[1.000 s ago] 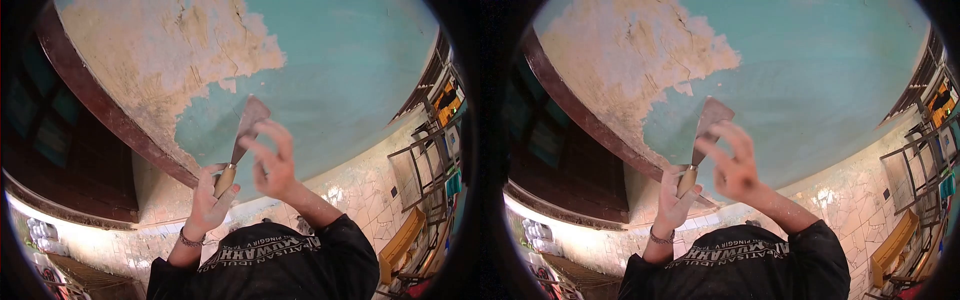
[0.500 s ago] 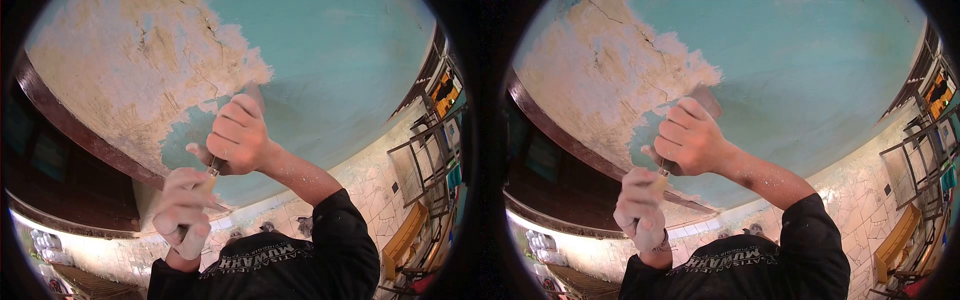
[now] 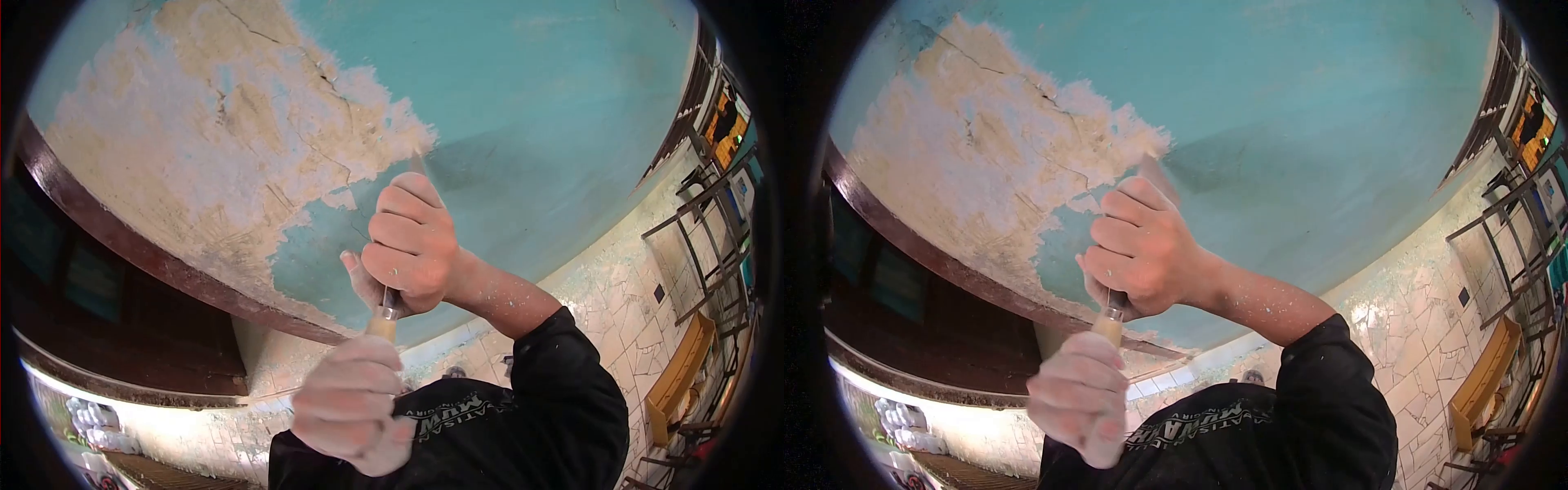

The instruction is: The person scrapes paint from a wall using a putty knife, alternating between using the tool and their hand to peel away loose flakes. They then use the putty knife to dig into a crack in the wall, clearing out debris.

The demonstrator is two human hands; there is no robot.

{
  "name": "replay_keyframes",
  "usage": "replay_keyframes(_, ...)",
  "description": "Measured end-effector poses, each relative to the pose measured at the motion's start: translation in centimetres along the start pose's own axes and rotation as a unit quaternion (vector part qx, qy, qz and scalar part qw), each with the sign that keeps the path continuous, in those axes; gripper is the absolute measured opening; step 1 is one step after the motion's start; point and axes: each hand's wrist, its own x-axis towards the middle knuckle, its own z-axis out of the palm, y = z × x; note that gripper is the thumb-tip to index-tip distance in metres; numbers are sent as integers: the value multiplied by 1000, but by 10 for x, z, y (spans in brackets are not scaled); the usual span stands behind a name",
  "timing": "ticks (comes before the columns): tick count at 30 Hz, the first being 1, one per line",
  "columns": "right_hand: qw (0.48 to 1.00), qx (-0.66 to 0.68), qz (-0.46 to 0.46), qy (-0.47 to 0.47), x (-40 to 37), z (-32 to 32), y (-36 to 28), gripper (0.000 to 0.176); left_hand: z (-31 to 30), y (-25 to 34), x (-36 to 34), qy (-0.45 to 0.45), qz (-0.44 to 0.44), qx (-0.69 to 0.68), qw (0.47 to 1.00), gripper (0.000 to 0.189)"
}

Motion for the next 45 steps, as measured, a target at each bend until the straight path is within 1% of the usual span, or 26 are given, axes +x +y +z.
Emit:
replay_keyframes(1,999,-20,11,-24,-2,1,-1,34,-7,-2,-4,51,-20,-27,998,45)
replay_keyframes(2,998,-42,24,-47,-4,2,-1,33,-13,-2,-5,50,-17,-27,998,45)
replay_keyframes(4,998,-49,7,-33,-5,5,7,33,-22,-5,-3,38,-59,-18,997,43)
replay_keyframes(8,999,-45,0,-13,-4,3,6,32,-22,-3,1,-36,-49,-27,998,38)
replay_keyframes(9,999,-46,2,-13,-6,0,5,32,-21,-2,-2,-37,-50,-27,998,38)
replay_keyframes(11,998,-26,-14,-56,-7,-4,10,32,-20,-5,-5,-39,-54,-14,998,37)
replay_keyframes(12,998,-30,-15,-54,-4,-5,14,32,-20,-9,-2,-43,-53,-15,998,37)
replay_keyframes(14,997,-59,-2,-42,6,-7,15,31,-17,-15,8,-4,-19,-59,998,36)
replay_keyframes(18,994,-68,-10,-86,-1,-17,15,20,-17,-12,-7,-12,-42,-40,998,34)
replay_keyframes(19,994,-51,-14,-100,-6,-16,14,21,-11,-11,-10,15,-50,-32,998,33)
replay_keyframes(21,993,-33,-18,-113,-5,-17,18,21,-12,-20,-5,13,-33,-52,998,33)
replay_keyframes(24,993,-69,-17,-97,0,-19,20,21,-9,-21,-5,24,-29,-59,998,34)
replay_keyframes(26,996,-11,-29,-87,-10,-14,18,29,-7,-19,-14,15,-15,-41,999,35)
replay_keyframes(27,996,-16,-33,-84,-8,-16,22,29,-5,-24,-16,11,-11,-44,999,35)
replay_keyframes(29,995,-15,-44,-93,-3,-20,25,29,5,-24,-14,71,-4,-53,996,36)
replay_keyframes(30,995,-11,-38,-94,-2,-21,24,29,5,-23,-12,73,-10,-51,996,36)
replay_keyframes(33,997,-35,-27,-65,0,-23,28,27,0,-27,-9,21,-21,-35,999,35)
replay_keyframes(35,991,-16,-49,-123,-10,-28,29,25,0,-29,-17,17,-16,-35,999,34)
replay_keyframes(36,991,-17,-49,-124,-4,-31,33,25,6,-29,-16,21,-19,-34,999,34)
replay_keyframes(37,991,-40,-62,-111,5,-36,39,21,14,-33,-12,68,-2,-72,995,33)
replay_keyframes(38,990,-63,-72,-99,8,-39,41,22,15,-33,-9,71,-7,-72,995,33)
replay_keyframes(40,991,-45,-65,-107,1,-38,35,23,14,-34,-2,34,-12,-57,998,33)
replay_keyframes(41,991,-32,-63,-109,-3,-38,34,23,7,-32,-9,-14,-4,-57,998,32)
replay_keyframes(42,991,-34,-66,-107,-7,-38,32,23,12,-29,-18,-16,-1,-56,998,32)
replay_keyframes(44,989,11,-66,-129,-14,-36,32,21,24,-30,-30,55,-20,28,998,37)
replay_keyframes(45,992,15,-66,-108,-8,-38,34,23,24,-35,-21,35,36,-3,999,36)
